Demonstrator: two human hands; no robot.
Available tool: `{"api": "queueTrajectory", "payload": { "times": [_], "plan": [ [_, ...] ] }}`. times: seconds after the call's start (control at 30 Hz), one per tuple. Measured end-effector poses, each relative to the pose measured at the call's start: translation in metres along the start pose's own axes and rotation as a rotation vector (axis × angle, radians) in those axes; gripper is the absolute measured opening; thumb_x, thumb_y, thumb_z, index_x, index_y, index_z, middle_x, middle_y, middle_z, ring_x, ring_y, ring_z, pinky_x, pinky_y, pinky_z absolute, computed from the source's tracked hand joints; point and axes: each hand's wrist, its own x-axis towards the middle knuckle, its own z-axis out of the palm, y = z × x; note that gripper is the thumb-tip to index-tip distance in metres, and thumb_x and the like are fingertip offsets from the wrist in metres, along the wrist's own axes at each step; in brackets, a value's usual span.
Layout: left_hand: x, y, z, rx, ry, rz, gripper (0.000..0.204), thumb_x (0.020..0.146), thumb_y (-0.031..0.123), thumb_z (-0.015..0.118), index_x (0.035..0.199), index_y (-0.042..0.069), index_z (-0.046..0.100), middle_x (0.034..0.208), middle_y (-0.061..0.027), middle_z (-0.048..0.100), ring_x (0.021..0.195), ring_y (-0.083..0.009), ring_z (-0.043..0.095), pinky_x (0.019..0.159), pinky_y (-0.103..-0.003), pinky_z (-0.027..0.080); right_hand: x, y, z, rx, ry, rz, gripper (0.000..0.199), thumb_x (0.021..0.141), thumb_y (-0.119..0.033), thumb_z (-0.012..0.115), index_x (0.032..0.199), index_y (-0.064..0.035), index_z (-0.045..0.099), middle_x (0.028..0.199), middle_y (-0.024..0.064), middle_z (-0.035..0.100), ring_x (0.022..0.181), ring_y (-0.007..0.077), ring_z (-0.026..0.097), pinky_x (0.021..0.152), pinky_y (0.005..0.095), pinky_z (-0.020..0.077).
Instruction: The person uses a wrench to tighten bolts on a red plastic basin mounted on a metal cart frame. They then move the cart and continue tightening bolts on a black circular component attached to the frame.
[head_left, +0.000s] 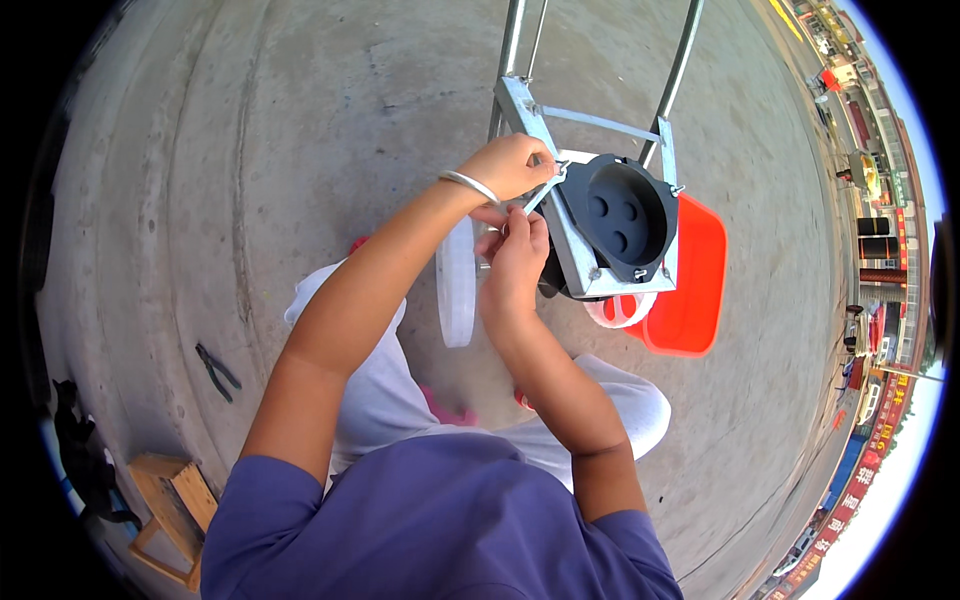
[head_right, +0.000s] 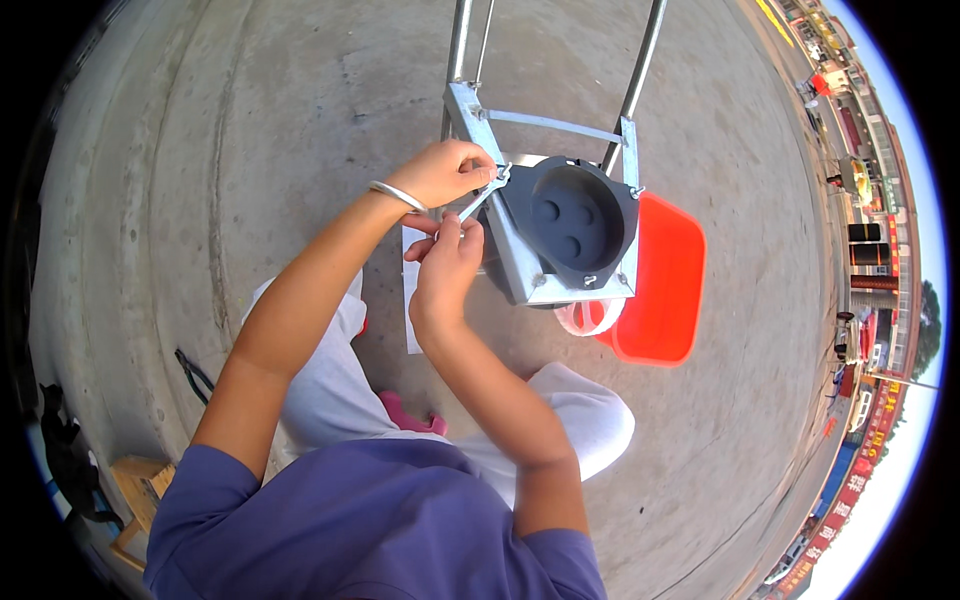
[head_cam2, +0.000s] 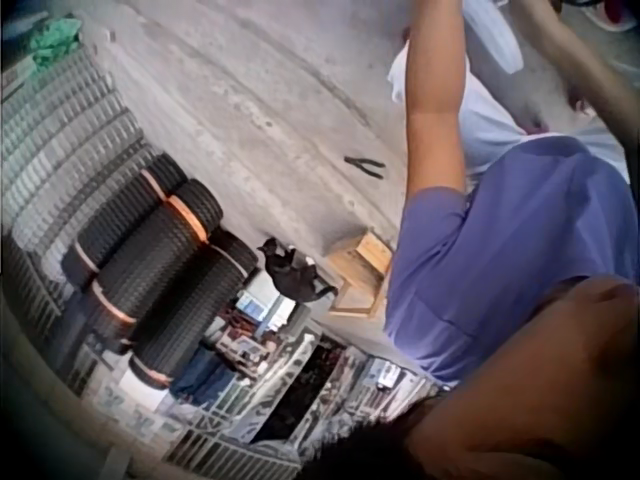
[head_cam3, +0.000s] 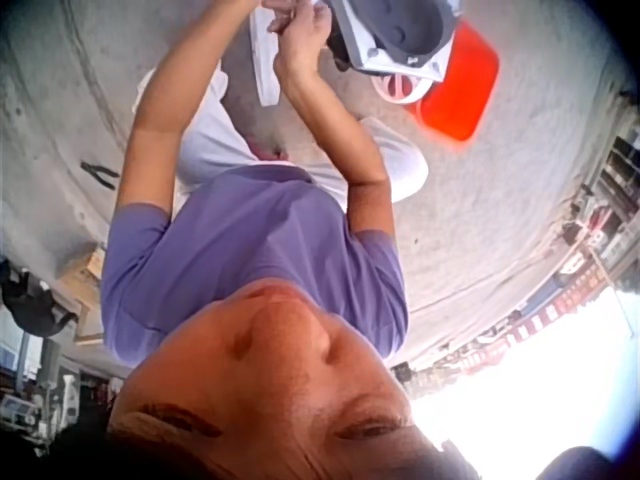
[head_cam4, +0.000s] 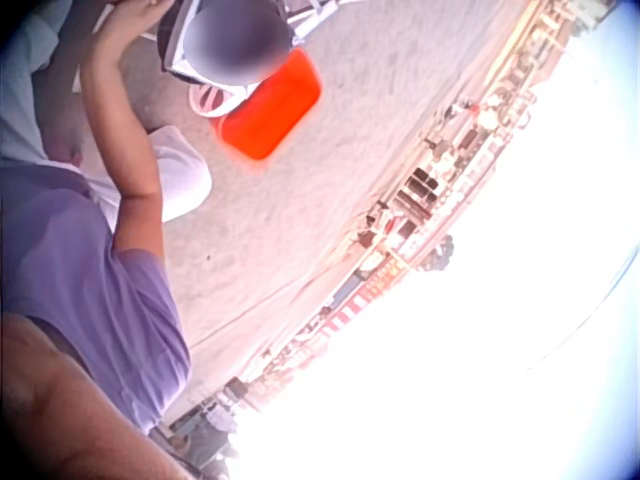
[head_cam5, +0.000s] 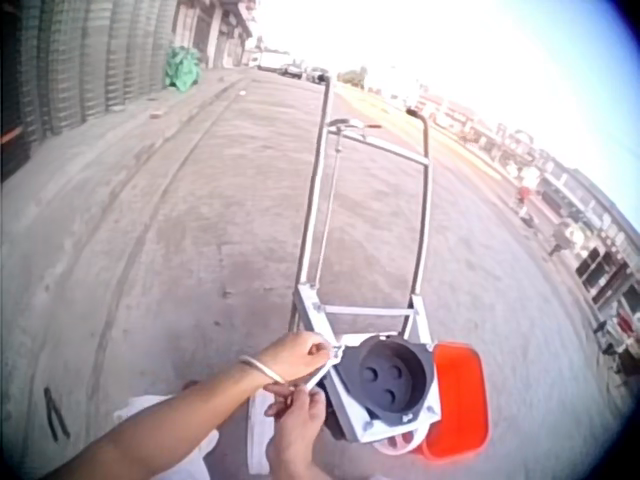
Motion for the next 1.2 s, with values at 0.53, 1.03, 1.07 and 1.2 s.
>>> {"api": "queueTrajectory", "payload": {
  "times": [0.53, 1.03, 1.07, 1.2],
  "plan": [
    [0.0, 0.018, -0.022, -0.093, -0.221, -0.193, 0.039, 0.085, 0.023, 0.062, 0.12, 0.012, 0.048, 0.072, -0.0035, 0.052, 0.066, -0.0136, 0.049, 0.057, -0.031, 0.039, 0.044, 0.015, 0.003, 0.081, -0.225, 0.104, 0.018, 0.097, -0.019, 0.038, 0.104, -0.0047, 0.047, 0.08, 0.0061, 0.058, 0.05, 0.0103, 0.052, 0.046, 0.0218, 0.0416],
    [0.003, 0.044, -0.026, 0.53, -0.057, 0.025, 0.015, 0.082, 0.025, 0.06, 0.091, 0.018, 0.07, 0.091, -0.0063, 0.068, 0.087, -0.0235, 0.064, 0.076, -0.036, 0.049, 0.049, 0.005, 0.025, 0.243, -0.259, 0.11, 0.021, 0.096, -0.024, 0.04, 0.098, -0.0083, 0.054, 0.084, -0.0022, 0.056, 0.077, 0.0083, 0.051, 0.073, 0.0283, 0.0437],
    [0.003, 0.044, -0.026, 0.556, -0.057, 0.024, 0.014, 0.081, 0.025, 0.06, 0.088, 0.018, 0.07, 0.088, -0.0058, 0.068, 0.085, -0.0237, 0.064, 0.074, -0.036, 0.049, 0.047, 0.003, 0.025, 0.241, -0.225, 0.118, 0.02, 0.095, -0.023, 0.041, 0.098, -0.0082, 0.054, 0.084, -0.0022, 0.056, 0.076, 0.0085, 0.051, 0.073, 0.0283, 0.043],
    [0.007, 0.045, -0.026, 0.656, -0.059, 0.025, 0.015, 0.08, 0.025, 0.061, 0.087, 0.017, 0.071, 0.084, -0.005, 0.068, 0.08, -0.0247, 0.064, 0.069, -0.036, 0.049, 0.062, 0.015, 0.025, 0.29, -0.258, 0.098, 0.019, 0.094, -0.022, 0.043, 0.102, -0.0077, 0.053, 0.092, 0.0021, 0.058, 0.076, 0.0109, 0.053, 0.07, 0.0276, 0.0441]
  ]
}}
